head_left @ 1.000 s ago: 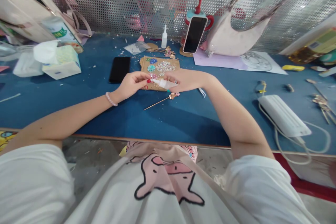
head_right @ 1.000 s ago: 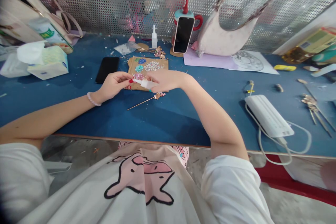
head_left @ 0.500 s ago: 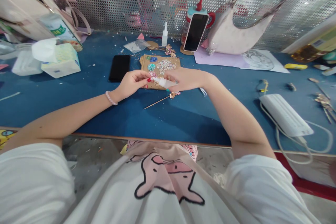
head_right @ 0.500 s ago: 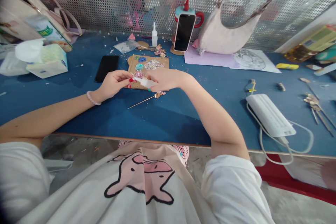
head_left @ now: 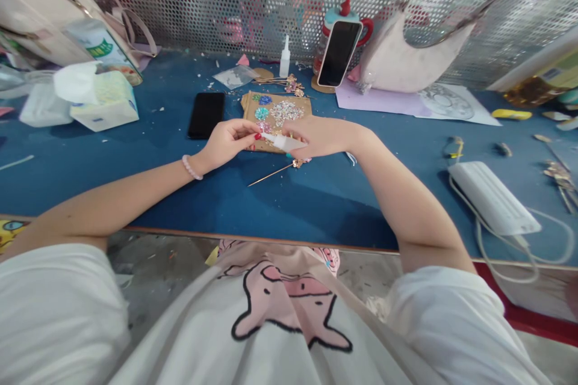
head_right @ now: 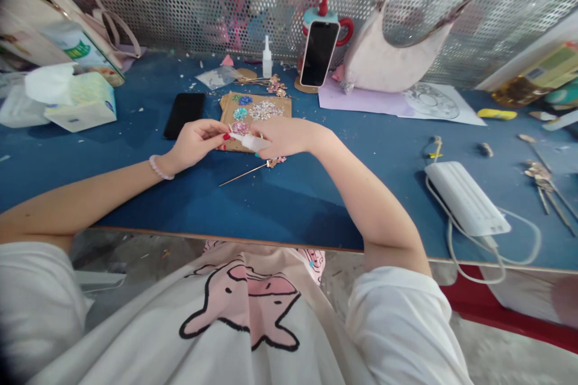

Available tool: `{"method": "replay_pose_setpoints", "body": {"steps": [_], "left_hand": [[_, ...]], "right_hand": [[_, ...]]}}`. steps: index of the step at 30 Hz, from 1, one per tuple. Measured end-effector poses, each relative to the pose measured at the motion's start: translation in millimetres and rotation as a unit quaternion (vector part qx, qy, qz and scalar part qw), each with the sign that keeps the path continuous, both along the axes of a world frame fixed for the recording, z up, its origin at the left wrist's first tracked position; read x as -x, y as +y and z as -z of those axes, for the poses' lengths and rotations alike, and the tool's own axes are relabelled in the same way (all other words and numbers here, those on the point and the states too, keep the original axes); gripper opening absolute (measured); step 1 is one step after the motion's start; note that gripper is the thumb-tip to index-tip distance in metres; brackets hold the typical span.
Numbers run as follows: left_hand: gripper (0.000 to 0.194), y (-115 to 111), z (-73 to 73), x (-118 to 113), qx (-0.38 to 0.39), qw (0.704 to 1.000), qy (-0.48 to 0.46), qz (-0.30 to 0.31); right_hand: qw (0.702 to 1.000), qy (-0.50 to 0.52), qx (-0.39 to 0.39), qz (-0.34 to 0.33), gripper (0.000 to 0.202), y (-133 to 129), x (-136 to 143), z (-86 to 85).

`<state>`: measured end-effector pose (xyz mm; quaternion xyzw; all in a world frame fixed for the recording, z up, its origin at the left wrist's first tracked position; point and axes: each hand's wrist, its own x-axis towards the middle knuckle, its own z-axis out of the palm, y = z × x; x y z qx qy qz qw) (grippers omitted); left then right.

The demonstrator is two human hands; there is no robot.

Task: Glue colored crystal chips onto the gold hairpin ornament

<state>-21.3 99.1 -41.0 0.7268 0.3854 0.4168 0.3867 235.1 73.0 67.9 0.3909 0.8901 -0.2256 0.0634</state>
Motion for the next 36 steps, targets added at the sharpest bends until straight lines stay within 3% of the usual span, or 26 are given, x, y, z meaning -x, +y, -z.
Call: {"method": "replay_pose_setpoints", "body": {"steps": [13, 36], "left_hand": [[0.036, 2, 2.4, 2, -0.014, 1.000, 0.013, -0.021], [0.033, 2, 3.8, 3, -0.027, 0.999, 0.011, -0.027]], "right_hand": [[0.999, -0.035, -0.038, 0.002, 0.006, -5, 7, -7.3], [0.999, -0.020, -0.040, -0.006, 0.016, 0, 4, 2.9]]}}
